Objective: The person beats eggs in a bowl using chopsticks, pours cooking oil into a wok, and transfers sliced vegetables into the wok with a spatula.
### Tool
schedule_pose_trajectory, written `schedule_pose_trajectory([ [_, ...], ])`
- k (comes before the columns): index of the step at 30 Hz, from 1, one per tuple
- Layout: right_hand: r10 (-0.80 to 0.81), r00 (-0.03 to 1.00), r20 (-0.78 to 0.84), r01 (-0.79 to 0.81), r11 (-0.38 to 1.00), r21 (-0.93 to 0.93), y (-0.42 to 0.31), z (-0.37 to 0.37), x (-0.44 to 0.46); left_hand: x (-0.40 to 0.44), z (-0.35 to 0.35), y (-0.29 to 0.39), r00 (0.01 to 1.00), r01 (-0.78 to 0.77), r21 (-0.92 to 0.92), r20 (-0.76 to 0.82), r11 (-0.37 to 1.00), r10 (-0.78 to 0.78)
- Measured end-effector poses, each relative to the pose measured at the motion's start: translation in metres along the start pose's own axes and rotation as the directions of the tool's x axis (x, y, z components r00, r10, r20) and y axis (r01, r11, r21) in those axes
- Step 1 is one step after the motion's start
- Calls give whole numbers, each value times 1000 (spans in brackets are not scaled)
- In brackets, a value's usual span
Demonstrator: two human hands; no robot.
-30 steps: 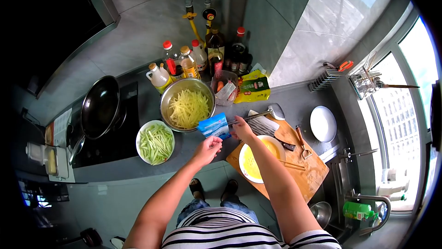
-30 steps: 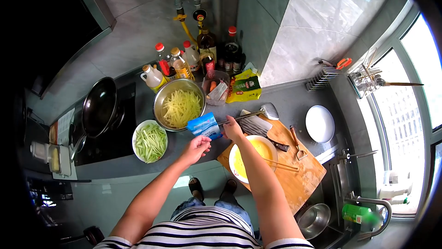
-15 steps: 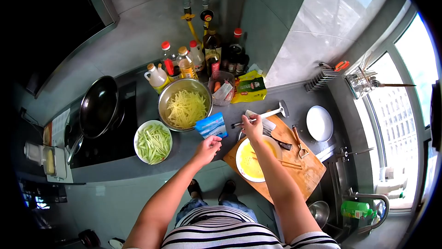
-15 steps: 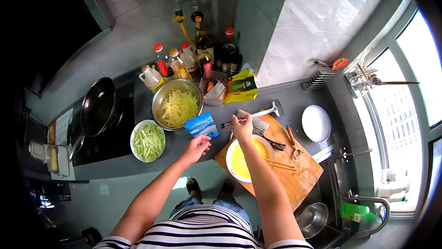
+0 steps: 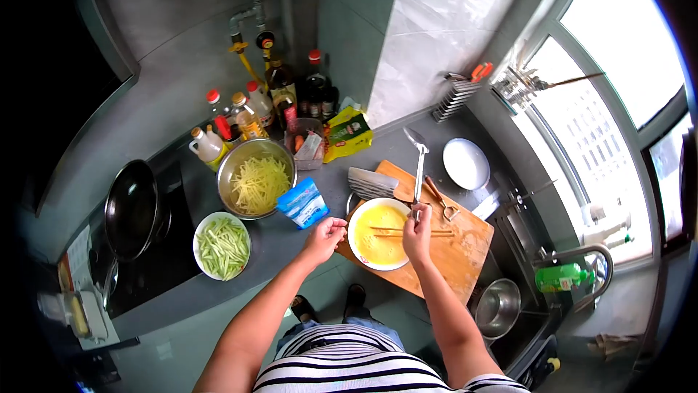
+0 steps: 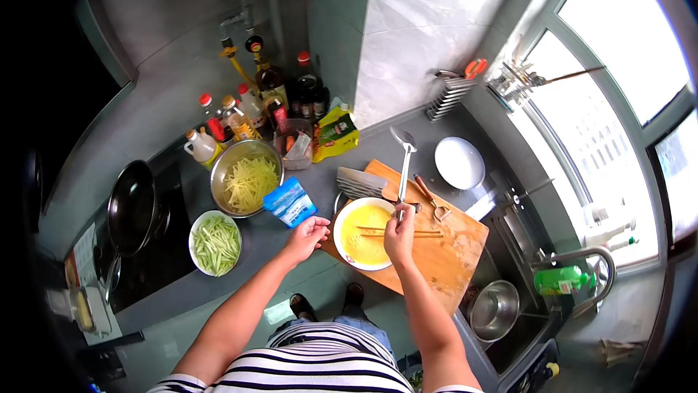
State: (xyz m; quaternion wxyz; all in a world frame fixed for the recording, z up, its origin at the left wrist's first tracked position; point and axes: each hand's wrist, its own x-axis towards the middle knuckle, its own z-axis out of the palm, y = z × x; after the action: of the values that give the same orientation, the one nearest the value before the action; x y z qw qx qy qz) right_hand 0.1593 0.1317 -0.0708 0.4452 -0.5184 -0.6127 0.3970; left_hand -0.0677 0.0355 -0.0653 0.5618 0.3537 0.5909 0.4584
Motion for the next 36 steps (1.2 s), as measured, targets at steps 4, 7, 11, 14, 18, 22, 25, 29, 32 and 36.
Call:
schedule_pose_trajectory([
  [4,82,991,-104,-83,996,-12,-12,-51,-31,4,26,1,989,-65,51,140,997,57],
  [7,23,967,-255,-30,999,-21,7,-84,-55,8,54,6,968,-80,93,244,992,56],
  [11,98,925,-367,-174,968,-182,25,-135,-100,6,92,13,930,-40,94,369,995,2],
  [14,86,873,-479,-279,895,-347,20,-159,-135,3,121,10,901,-72,117,434,991,14],
  [18,138,880,-455,-344,846,-408,35,-181,-171,0,147,1,817,-86,141,577,986,-11],
  [22,147,894,-424,-323,866,-382,45,-183,-185,-5,162,3,800,-60,197,596,979,-70],
  [25,127,904,-408,-311,851,-423,54,-180,-183,-8,164,5,797,-58,216,598,975,-85],
  [29,204,899,-387,-367,832,-416,49,-173,-168,-5,163,-1,809,-41,192,582,981,-80],
  [32,251,908,-336,-391,796,-462,68,-166,-156,-6,163,3,820,-22,217,562,976,-107],
  [36,480,862,-161,-463,620,-633,60,-162,-137,-5,165,1,835,-18,234,539,972,-115],
])
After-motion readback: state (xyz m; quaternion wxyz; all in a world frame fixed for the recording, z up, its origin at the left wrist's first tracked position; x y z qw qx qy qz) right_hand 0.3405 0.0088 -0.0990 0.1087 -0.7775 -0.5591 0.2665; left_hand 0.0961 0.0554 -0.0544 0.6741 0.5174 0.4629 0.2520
